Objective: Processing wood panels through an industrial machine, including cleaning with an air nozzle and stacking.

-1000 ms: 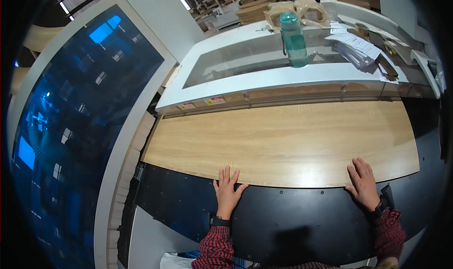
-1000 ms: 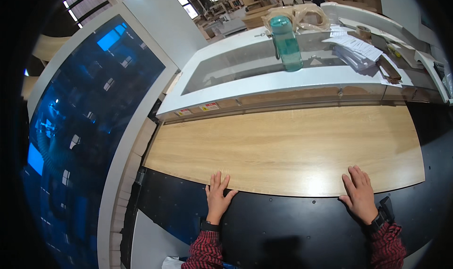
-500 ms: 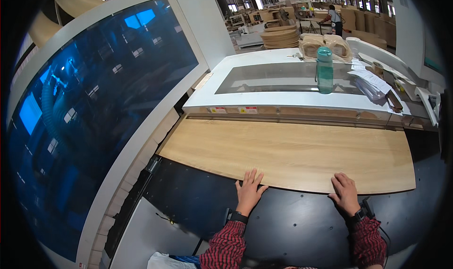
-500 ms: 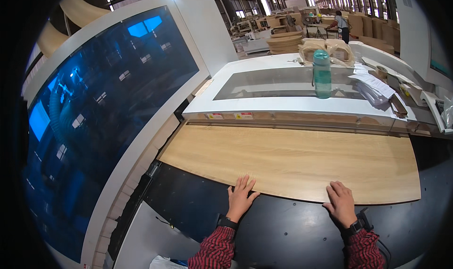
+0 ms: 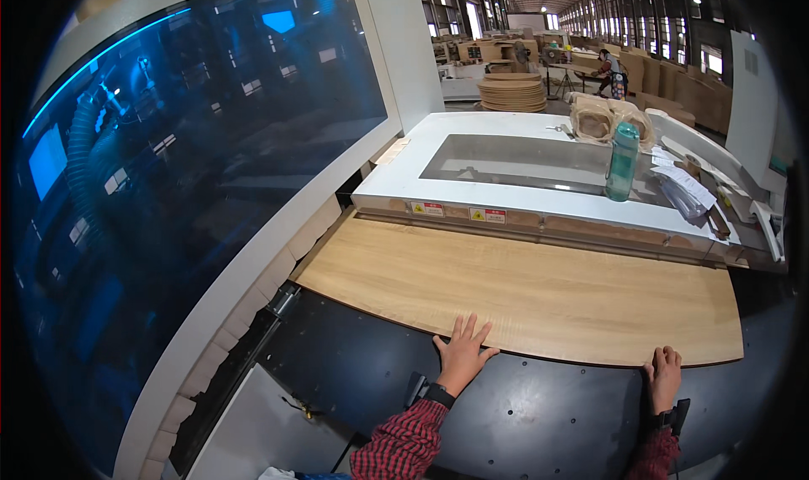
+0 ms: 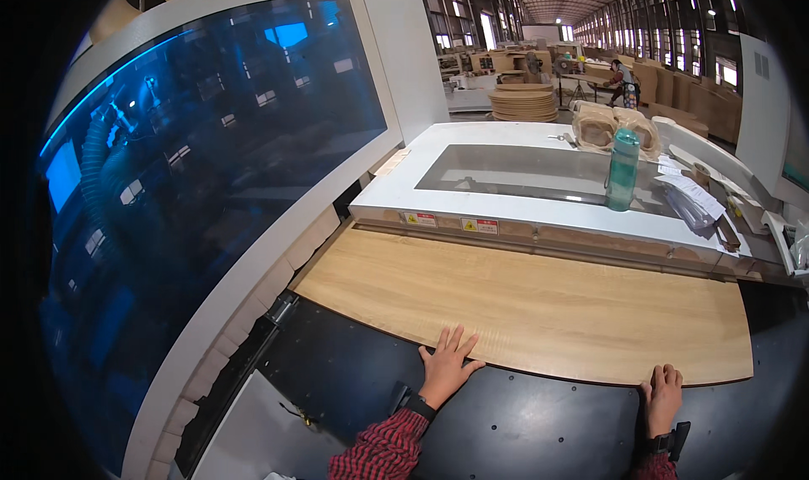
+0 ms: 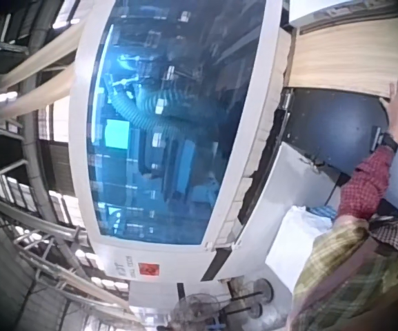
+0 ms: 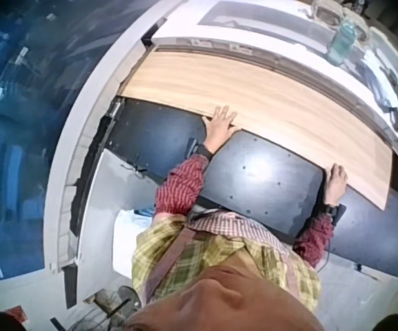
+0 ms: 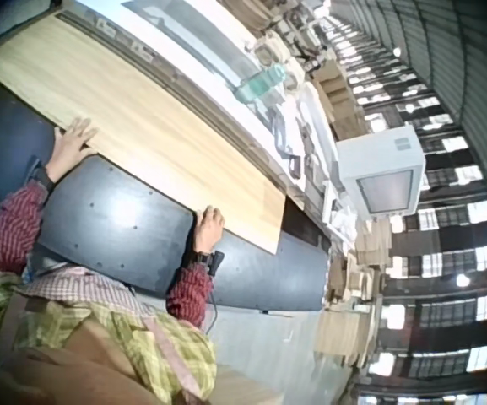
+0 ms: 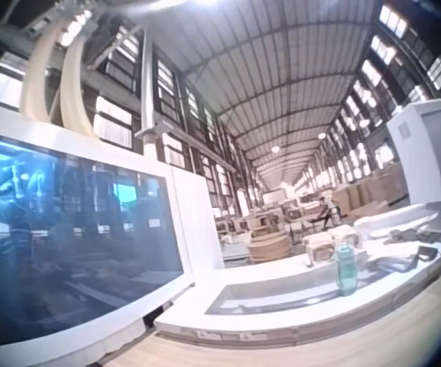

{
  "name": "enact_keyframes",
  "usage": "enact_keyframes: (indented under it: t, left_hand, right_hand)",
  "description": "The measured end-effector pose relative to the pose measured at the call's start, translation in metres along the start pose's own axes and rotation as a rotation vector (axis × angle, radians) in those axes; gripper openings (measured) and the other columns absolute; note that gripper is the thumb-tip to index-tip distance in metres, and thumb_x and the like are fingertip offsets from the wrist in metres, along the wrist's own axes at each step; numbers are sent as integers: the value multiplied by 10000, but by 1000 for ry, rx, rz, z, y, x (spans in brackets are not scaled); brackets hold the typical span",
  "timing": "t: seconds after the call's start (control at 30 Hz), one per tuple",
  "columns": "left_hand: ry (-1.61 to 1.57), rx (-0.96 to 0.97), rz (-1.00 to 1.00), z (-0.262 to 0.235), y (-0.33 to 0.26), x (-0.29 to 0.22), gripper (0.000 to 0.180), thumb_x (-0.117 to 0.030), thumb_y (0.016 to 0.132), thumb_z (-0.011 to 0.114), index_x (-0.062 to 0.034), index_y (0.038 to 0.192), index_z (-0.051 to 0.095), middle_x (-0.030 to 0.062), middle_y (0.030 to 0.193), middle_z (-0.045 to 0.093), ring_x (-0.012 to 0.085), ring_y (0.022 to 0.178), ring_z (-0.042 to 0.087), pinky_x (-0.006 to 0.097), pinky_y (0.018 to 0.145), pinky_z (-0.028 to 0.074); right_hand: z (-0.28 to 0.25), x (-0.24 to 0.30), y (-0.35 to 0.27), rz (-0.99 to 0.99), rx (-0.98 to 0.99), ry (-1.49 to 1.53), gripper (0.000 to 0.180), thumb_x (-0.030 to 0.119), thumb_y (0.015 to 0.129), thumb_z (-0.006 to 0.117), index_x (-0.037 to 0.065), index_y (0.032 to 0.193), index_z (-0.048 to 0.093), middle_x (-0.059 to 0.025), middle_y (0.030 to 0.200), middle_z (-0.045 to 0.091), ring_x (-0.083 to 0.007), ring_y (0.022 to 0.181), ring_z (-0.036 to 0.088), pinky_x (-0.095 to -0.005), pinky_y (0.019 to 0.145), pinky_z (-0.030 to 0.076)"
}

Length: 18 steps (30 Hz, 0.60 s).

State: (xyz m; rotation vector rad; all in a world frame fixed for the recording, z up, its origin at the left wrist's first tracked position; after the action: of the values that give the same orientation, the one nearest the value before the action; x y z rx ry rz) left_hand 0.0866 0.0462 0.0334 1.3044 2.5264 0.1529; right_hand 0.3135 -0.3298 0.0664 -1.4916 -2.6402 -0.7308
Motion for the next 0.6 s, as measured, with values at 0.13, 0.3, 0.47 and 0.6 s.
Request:
enact_keyframes:
  t: [0.13,0.3,0.47,0.6]
  left_hand:
    - [-14,0,12,2,1,2,576,-533,767,516,-259,1266,424,72,1384,287,277,1292,209,711,843,185]
    - [4,16,23,2,2,2,567,-529,774,511,-252,1262,429,70,1379,293,281,1288,212,713,833,190]
    - [20,-3,25,0,4,1,569,-534,761,529,-257,1251,444,61,1373,306,278,1283,226,703,843,197]
    - [30,-4,33,2,5,-3,567,-538,761,529,-255,1246,450,63,1366,317,275,1280,236,699,837,208]
  right_hand:
    - [14,-18,0,56,-6,-16,547,175,642,689,75,1140,485,-127,1236,422,-341,1171,358,-430,909,335]
    - [29,-36,-2,132,37,-106,661,250,645,702,98,1220,413,-139,1325,321,-338,1264,237,-536,961,230]
    - [30,-32,4,180,198,-18,720,266,642,707,99,1261,378,-131,1381,240,-310,1303,166,-594,973,147]
    - [31,-39,2,191,160,9,752,233,598,733,91,1255,397,-133,1375,266,-294,1303,180,-581,980,147]
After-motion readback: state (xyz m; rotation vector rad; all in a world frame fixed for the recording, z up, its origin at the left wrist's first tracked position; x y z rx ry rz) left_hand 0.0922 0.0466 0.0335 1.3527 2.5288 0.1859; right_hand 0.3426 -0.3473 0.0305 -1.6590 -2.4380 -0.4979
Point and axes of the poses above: each hand's wrist, its own y-axis towards the middle knuckle, its own z-axis out of the palm, x = y × z, the point moved 10 cm from there along y, towards the middle knuckle
